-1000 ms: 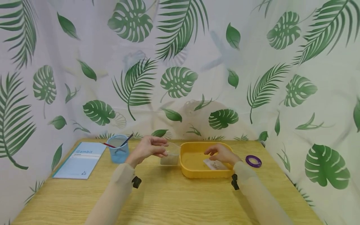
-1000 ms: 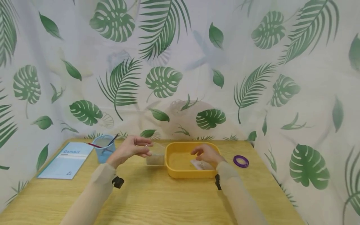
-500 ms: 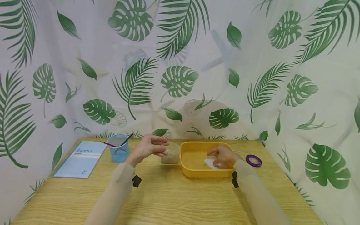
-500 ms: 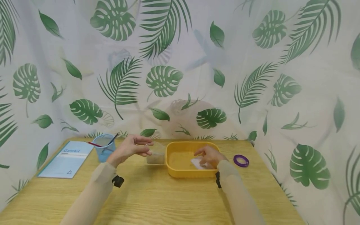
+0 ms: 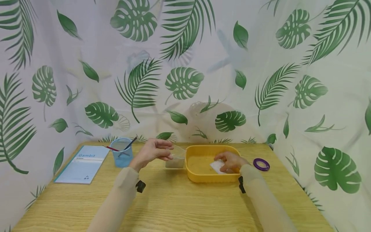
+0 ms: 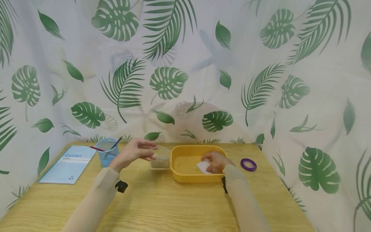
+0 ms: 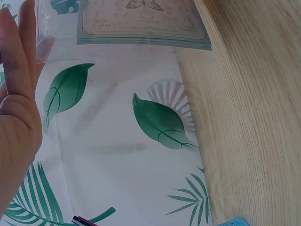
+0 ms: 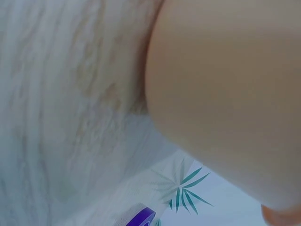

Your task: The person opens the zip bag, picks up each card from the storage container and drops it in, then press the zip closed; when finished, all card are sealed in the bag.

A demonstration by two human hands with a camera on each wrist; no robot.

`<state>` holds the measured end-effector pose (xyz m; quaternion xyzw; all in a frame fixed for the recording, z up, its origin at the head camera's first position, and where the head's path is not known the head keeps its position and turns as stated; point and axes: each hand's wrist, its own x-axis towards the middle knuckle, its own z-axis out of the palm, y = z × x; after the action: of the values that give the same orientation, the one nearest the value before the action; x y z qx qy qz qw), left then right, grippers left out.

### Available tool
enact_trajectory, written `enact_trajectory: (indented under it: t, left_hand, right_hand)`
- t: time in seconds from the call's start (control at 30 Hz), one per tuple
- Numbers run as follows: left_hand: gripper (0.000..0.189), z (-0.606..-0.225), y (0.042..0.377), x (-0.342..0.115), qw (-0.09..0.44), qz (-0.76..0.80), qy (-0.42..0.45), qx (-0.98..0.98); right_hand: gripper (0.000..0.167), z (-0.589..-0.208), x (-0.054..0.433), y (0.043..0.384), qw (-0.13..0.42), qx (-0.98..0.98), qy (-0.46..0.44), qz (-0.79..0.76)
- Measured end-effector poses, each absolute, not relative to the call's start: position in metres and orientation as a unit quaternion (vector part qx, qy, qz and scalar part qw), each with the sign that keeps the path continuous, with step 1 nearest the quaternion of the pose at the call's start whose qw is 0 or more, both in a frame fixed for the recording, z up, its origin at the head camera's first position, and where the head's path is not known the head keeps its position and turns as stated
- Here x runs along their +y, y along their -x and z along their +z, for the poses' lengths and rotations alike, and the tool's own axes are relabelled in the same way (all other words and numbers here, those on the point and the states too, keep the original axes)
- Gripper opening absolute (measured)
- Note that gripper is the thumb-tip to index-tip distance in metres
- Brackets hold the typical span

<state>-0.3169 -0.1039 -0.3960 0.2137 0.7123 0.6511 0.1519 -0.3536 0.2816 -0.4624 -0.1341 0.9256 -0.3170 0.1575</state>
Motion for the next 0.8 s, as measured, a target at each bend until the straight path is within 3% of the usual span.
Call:
enact_trajectory:
  t: [0.27, 0.57, 0.8]
  left_hand:
    - [0.048, -0.396, 0.318, -0.105, 0.153, 0.645, -0.213, 0.718]
    - [0.047, -0.397, 0.318, -0.104, 0.151, 0.645, -0.216, 0.717]
    - [0.048, -0.395, 0.316, -0.104, 0.151, 0.642, -0.219, 0.719]
  right_hand:
    - [0.05, -0.466, 0.282, 0.357, 0.138, 0.916, 0.166, -0.337]
    - [0.043, -0.471, 0.283, 0.362, 0.072, 0.898, 0.16, -0.403]
    - [0.044, -0.458, 0.282, 0.358, 0.078, 0.893, 0.158, -0.415]
